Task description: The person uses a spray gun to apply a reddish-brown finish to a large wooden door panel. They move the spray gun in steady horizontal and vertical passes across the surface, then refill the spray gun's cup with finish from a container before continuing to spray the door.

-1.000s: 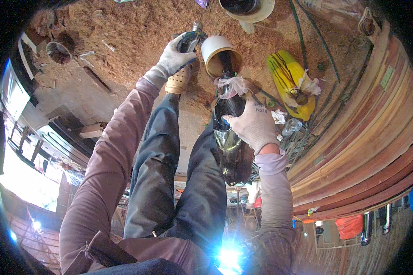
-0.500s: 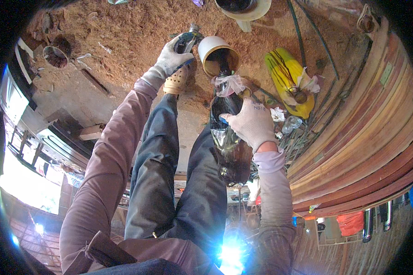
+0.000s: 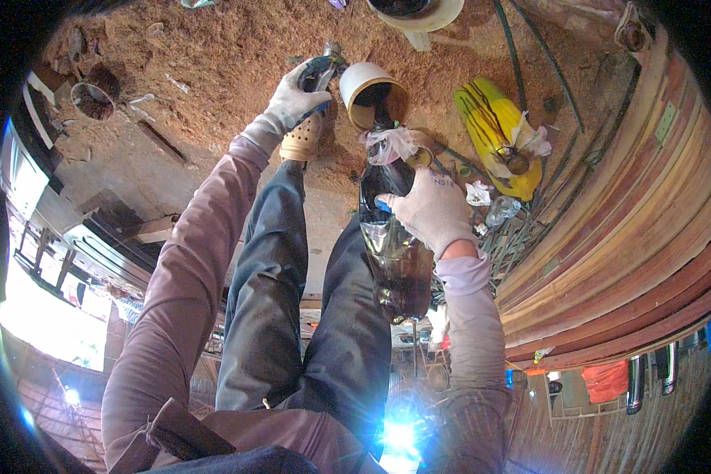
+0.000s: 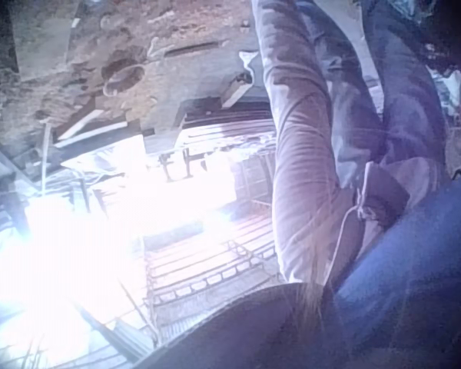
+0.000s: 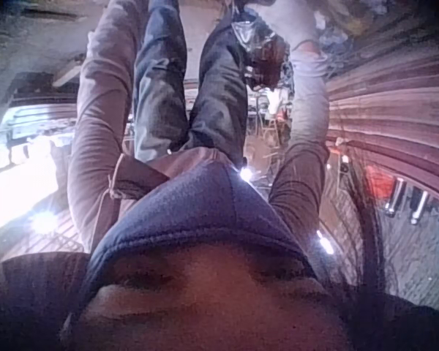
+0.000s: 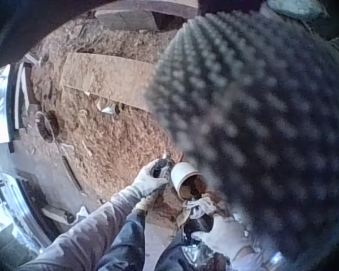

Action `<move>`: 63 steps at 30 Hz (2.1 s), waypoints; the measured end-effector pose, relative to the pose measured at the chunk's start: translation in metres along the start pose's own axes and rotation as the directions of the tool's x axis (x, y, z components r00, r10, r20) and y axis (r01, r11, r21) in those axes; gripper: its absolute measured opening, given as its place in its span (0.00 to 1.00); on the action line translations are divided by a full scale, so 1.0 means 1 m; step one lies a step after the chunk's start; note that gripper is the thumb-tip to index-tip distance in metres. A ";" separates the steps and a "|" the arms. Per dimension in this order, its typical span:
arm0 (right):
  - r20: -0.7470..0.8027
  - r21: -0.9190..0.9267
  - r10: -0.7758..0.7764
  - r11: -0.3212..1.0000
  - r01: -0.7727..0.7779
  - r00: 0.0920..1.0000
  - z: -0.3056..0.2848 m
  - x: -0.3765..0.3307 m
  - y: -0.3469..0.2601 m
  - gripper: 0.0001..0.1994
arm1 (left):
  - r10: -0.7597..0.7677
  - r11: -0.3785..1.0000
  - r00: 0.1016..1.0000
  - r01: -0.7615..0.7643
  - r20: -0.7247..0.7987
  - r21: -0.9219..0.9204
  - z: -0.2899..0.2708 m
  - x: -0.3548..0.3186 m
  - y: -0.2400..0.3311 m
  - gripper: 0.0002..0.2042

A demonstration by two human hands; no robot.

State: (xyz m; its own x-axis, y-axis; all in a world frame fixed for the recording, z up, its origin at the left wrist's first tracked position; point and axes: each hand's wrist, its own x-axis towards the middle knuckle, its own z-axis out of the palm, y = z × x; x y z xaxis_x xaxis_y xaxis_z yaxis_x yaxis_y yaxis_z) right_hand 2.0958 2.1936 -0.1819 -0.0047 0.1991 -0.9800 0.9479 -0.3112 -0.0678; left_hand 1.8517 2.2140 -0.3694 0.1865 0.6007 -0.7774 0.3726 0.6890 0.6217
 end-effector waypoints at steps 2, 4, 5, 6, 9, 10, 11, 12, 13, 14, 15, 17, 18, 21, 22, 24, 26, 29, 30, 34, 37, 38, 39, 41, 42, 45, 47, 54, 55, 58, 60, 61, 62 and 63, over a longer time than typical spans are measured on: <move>0.012 0.016 0.000 1.000 0.000 1.000 0.000 0.001 0.002 0.34 | -0.025 1.000 1.000 0.025 0.017 0.004 0.001 0.000 0.002 0.36; 0.032 0.038 0.000 0.999 -0.001 0.999 0.001 0.003 0.004 0.34 | -0.031 0.999 0.999 0.031 0.027 0.008 0.002 0.000 0.005 0.36; 0.028 0.031 0.008 0.999 -0.009 1.000 0.000 0.002 0.003 0.34 | -0.025 1.000 0.999 0.025 0.030 0.010 0.002 -0.002 0.008 0.36; 0.025 0.025 0.017 1.000 -0.018 1.000 -0.002 0.001 0.001 0.33 | -0.019 1.000 0.999 0.019 0.033 0.011 0.002 -0.002 0.010 0.36; 0.007 0.030 0.012 0.999 -0.012 1.000 -0.001 0.001 0.001 0.33 | -0.032 0.999 0.999 0.032 0.027 -0.024 0.003 -0.003 0.006 0.36; 0.000 0.037 0.007 0.999 -0.007 1.000 0.000 0.002 0.002 0.33 | -0.037 0.999 0.999 0.038 0.029 -0.023 0.003 -0.003 0.006 0.36; 0.008 0.049 -0.006 0.999 0.006 1.000 0.001 0.002 0.004 0.33 | -0.042 0.999 0.999 0.043 0.031 -0.023 0.004 -0.003 0.007 0.36; 0.016 0.061 -0.020 0.998 0.019 1.000 0.001 0.003 0.005 0.33 | -0.048 0.999 0.998 0.048 0.034 -0.022 0.004 -0.003 0.008 0.36; 0.023 0.073 -0.033 0.997 0.032 0.999 0.001 0.004 0.006 0.33 | -0.044 0.999 0.999 0.045 0.031 -0.021 0.004 -0.003 0.007 0.36; 0.026 0.070 -0.033 0.997 0.031 0.999 0.002 0.005 0.007 0.33 | -0.041 0.999 0.999 0.041 0.029 -0.019 0.005 -0.002 0.006 0.36; 0.029 0.067 -0.032 0.997 0.030 0.999 0.003 0.006 0.009 0.33 | -0.037 0.999 0.999 0.037 0.027 -0.018 0.005 -0.002 0.005 0.36; 0.028 0.062 -0.025 0.998 0.023 0.999 0.006 0.007 0.010 0.33 | -0.034 0.999 0.999 0.035 0.033 -0.011 0.005 -0.002 0.006 0.36; 0.024 0.059 -0.018 0.998 0.017 1.000 0.007 0.007 0.011 0.32 | -0.033 0.999 0.999 0.033 0.037 -0.007 0.004 -0.002 0.006 0.36; 0.008 0.074 -0.049 0.996 0.048 0.999 0.007 0.007 0.012 0.32 | -0.041 0.999 0.998 0.041 0.053 -0.002 0.004 -0.003 0.009 0.36; 0.002 0.082 -0.068 0.994 0.067 0.998 0.007 0.006 0.012 0.32 | -0.038 0.999 0.998 0.039 0.054 -0.014 0.004 -0.003 0.008 0.36; 0.020 0.113 -0.065 0.992 0.063 0.998 0.007 0.006 0.012 0.32 | -0.034 0.999 0.998 0.036 0.056 -0.038 0.005 -0.003 0.005 0.35; 0.023 0.120 -0.057 0.991 0.054 0.998 0.009 0.006 0.013 0.33 | -0.033 0.999 0.998 0.036 0.054 -0.039 0.006 -0.003 0.004 0.35; 0.020 0.111 -0.041 0.993 0.038 0.999 0.013 0.007 0.016 0.33 | -0.043 0.998 0.998 0.045 0.052 -0.040 0.007 -0.004 0.005 0.34; 0.026 0.117 -0.036 0.993 0.032 0.999 0.013 0.007 0.016 0.33 | -0.048 0.998 0.997 0.051 0.052 -0.040 0.007 -0.004 0.006 0.34; 0.027 0.103 -0.045 0.994 0.042 0.999 0.019 0.010 0.021 0.33 | -0.019 0.998 0.998 0.023 0.064 -0.059 0.008 -0.002 0.001 0.34; 0.025 0.170 -0.077 0.983 0.072 0.997 0.016 0.009 0.020 0.33 | -0.019 0.999 0.999 0.021 0.044 -0.050 0.009 0.000 -0.003 0.33; 0.024 0.164 -0.072 0.984 0.067 0.997 0.016 0.009 0.019 0.32 | -0.020 0.999 0.999 0.021 0.033 -0.033 0.008 0.000 -0.005 0.33; 0.023 0.158 -0.067 0.985 0.062 0.998 0.016 0.008 0.018 0.32 | -0.020 1.000 1.000 0.020 0.022 -0.016 0.008 0.001 -0.008 0.33; 0.003 0.184 -0.077 0.980 0.075 0.997 0.018 0.009 0.021 0.32 | -0.066 0.998 0.997 0.066 0.048 -0.010 0.009 -0.003 0.008 0.33; -0.018 0.212 -0.098 0.972 0.100 0.995 0.021 0.010 0.024 0.31 | -0.089 0.996 0.994 0.090 0.060 -0.007 0.009 -0.005 0.015 0.33; -0.052 0.216 -0.132 0.966 0.140 0.990 0.018 0.008 0.023 0.30 | -0.044 0.999 0.999 0.043 0.032 0.016 0.008 -0.004 0.010 0.33; -0.038 0.203 -0.121 0.971 0.126 0.992 0.018 0.009 0.023 0.30 | 0.007 1.000 1.000 -0.007 0.025 0.004 0.008 -0.001 0.004 0.33; 0.008 0.207 -0.109 0.973 0.105 0.994 0.016 0.012 0.025 0.30 | 0.046 0.999 0.999 -0.046 -0.008 0.023 0.011 0.000 0.002 0.32; 0.019 0.201 -0.091 0.976 0.086 0.996 0.014 0.011 0.024 0.31 | 0.042 0.999 0.999 -0.042 -0.002 0.023 0.011 0.000 0.002 0.33; 0.002 0.208 -0.111 0.972 0.108 0.994 0.016 0.012 0.026 0.30 | 0.034 0.999 0.999 -0.034 0.015 0.023 0.010 0.000 0.003 0.33; -0.011 0.204 -0.098 0.974 0.098 0.995 0.013 0.009 0.022 0.30 | 0.032 0.999 0.999 -0.033 0.022 0.021 0.009 0.001 0.001 0.34; -0.019 0.203 -0.090 0.975 0.092 0.996 0.011 0.008 0.021 0.29 | 0.017 1.000 1.000 -0.017 0.024 0.019 0.009 0.000 0.002 0.34; 0.007 0.212 -0.090 0.973 0.087 0.996 0.010 0.008 0.021 0.29 | 0.001 1.000 1.000 -0.002 0.025 0.018 0.010 0.000 0.003 0.34; 0.033 0.220 -0.091 0.972 0.082 0.995 0.010 0.009 0.022 0.29 | -0.014 1.000 1.000 0.014 0.028 0.017 0.010 0.000 0.005 0.34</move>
State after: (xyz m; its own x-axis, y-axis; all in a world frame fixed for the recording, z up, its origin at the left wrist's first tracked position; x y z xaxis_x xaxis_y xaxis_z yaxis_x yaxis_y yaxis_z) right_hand 2.1135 2.1796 -0.1944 -0.1020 0.1956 -0.9754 0.8509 -0.4908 -0.1874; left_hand 1.8625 2.2129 -0.3673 0.2061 0.5795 -0.7885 0.3903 0.6902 0.6093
